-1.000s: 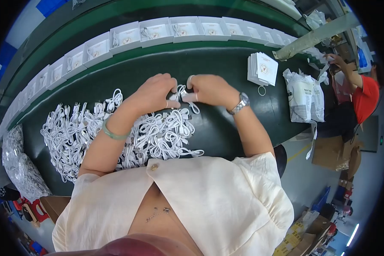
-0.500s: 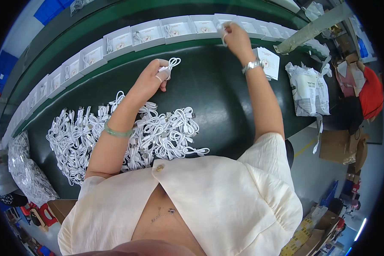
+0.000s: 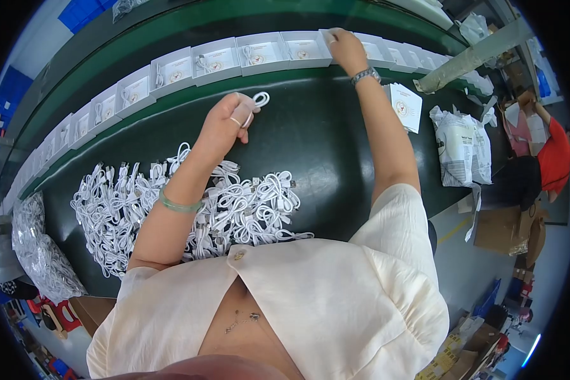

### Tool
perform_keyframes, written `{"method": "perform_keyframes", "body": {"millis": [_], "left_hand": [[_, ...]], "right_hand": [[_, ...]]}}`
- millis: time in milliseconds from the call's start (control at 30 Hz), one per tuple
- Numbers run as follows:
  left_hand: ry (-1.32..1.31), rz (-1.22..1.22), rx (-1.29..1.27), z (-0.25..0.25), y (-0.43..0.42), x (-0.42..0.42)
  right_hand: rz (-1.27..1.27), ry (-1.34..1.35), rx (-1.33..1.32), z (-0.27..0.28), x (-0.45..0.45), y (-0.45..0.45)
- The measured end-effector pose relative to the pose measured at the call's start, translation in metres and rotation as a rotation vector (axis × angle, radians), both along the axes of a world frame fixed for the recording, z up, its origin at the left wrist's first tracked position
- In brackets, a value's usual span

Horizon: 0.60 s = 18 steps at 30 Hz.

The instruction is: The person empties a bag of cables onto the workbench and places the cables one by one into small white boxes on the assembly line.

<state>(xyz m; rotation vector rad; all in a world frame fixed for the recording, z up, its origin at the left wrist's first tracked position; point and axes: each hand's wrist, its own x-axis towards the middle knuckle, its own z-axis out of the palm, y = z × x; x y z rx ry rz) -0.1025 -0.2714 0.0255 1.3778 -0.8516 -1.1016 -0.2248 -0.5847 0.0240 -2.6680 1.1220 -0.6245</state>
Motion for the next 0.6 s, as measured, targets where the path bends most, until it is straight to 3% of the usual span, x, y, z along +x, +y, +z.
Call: {"method": "perform_keyframes", "body": {"millis": [100, 133, 200, 267, 300, 400, 500, 567, 600], "left_hand": [[0.356, 0.128, -0.059, 0.003, -0.002, 0.000], [0.352, 0.126, -0.055, 0.001, -0.002, 0.003], [0.592, 0.022, -0.083, -0.007, -0.001, 0.008], [0.635, 0.015, -0.071, -0.008, 0.000, 0.008], [0.682, 0.010, -0.063, -0.006, 0.000, 0.008], [0.687, 0.075, -0.008, 0.010, 0.000, 0.001], [0.635, 0.082, 0.000, 0.006, 0.000, 0.005], [0.600, 0.061, 0.008, 0.004, -0.001, 0.005], [0.562, 0.039, 0.020, 0.004, -0.001, 0.006]], "right_hand": [[0.370, -0.127, 0.302, 0.033, 0.008, 0.083], [0.508, -0.157, 0.422, 0.042, 0.009, 0.113], [0.703, -0.046, 0.552, 0.057, 0.009, 0.163], [0.805, 0.083, 0.333, 0.064, 0.010, 0.184], [0.805, 0.013, 0.192, 0.058, 0.010, 0.182], [0.710, -0.105, 0.111, 0.048, 0.006, 0.145], [0.221, -0.265, 0.106, 0.035, 0.002, 0.074], [0.046, -0.266, -0.081, 0.017, -0.011, 0.004], [-0.128, -0.322, 0.157, 0.020, -0.015, -0.009]]}}
